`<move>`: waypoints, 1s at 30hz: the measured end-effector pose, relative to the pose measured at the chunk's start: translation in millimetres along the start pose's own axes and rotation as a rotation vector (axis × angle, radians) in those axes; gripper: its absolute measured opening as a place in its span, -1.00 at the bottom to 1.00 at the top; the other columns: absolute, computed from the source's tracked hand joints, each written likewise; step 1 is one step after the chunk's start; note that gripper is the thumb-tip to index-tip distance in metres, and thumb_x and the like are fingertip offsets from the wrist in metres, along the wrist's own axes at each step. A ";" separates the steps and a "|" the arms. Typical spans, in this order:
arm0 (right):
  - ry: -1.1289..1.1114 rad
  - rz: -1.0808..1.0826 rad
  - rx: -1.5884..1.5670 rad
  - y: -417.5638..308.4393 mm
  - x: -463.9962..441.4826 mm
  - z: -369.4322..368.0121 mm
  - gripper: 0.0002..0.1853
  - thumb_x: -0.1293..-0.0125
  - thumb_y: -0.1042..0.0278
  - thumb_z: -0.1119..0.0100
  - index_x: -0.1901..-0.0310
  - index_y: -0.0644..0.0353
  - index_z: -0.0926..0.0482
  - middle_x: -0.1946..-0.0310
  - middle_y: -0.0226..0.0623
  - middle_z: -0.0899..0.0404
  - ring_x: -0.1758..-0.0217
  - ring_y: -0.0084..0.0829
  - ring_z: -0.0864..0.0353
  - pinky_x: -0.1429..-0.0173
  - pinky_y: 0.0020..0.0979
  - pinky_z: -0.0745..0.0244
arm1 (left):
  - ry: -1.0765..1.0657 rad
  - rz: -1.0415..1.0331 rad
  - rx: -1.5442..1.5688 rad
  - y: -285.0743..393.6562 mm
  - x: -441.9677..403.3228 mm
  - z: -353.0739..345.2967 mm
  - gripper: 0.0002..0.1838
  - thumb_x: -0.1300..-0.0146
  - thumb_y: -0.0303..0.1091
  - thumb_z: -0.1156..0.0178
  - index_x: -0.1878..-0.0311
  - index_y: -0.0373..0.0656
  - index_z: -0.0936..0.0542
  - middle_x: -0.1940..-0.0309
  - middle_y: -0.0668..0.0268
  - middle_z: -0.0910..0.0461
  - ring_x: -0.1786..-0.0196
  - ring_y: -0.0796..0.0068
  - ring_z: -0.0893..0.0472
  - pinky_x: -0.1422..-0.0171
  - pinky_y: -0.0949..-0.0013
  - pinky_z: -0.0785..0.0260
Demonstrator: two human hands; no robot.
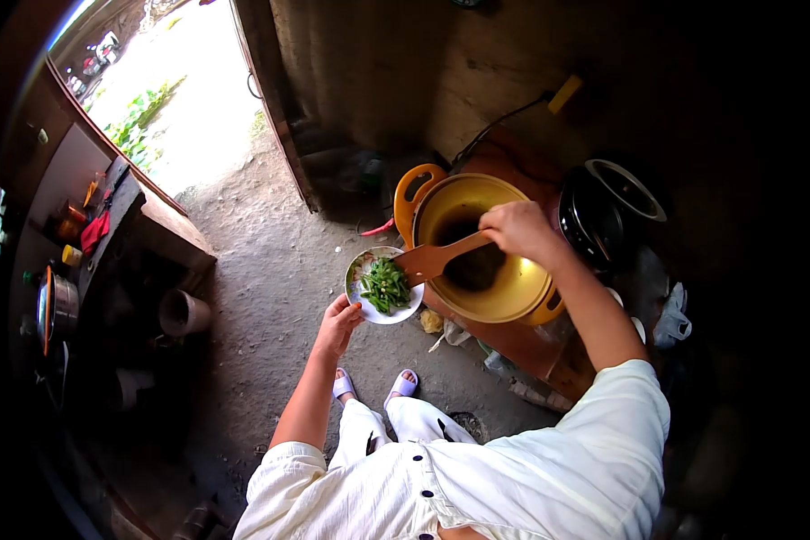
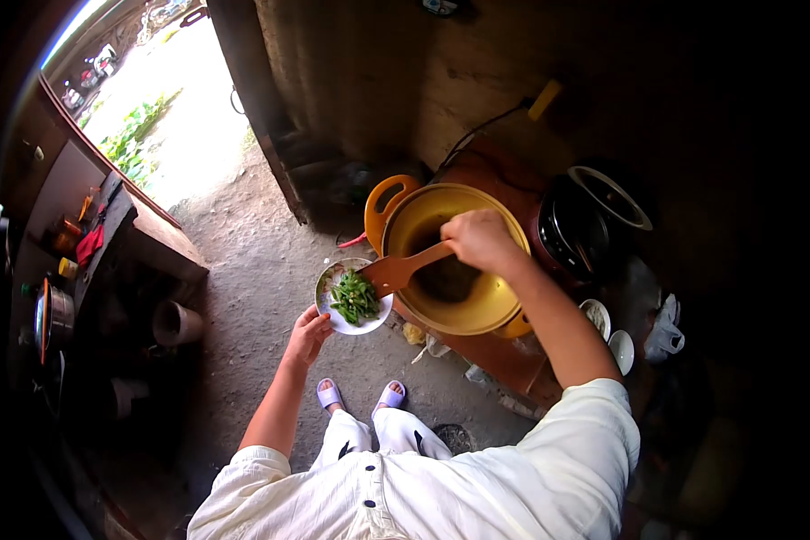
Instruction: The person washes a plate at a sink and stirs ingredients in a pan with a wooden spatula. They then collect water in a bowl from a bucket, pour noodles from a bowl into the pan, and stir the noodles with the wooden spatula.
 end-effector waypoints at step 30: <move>0.391 -0.335 0.034 -84.4 116.6 48.2 -0.91 0.07 0.47 -0.20 0.49 0.16 -0.48 0.59 -0.31 -0.44 0.49 -0.29 -0.47 0.41 -0.31 -0.23 | -0.208 0.102 -0.030 27.7 21.8 -31.9 -0.77 -0.15 -0.40 -0.09 0.10 -0.17 -0.45 0.23 0.38 -0.53 0.16 0.56 -0.50 0.02 0.43 -0.30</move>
Point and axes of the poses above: each hand's wrist, its own x-axis away from the middle knuckle, its own z-axis out of the back of the hand, y = z × x, the point moved 10 cm from there along -x, towards the middle knuckle
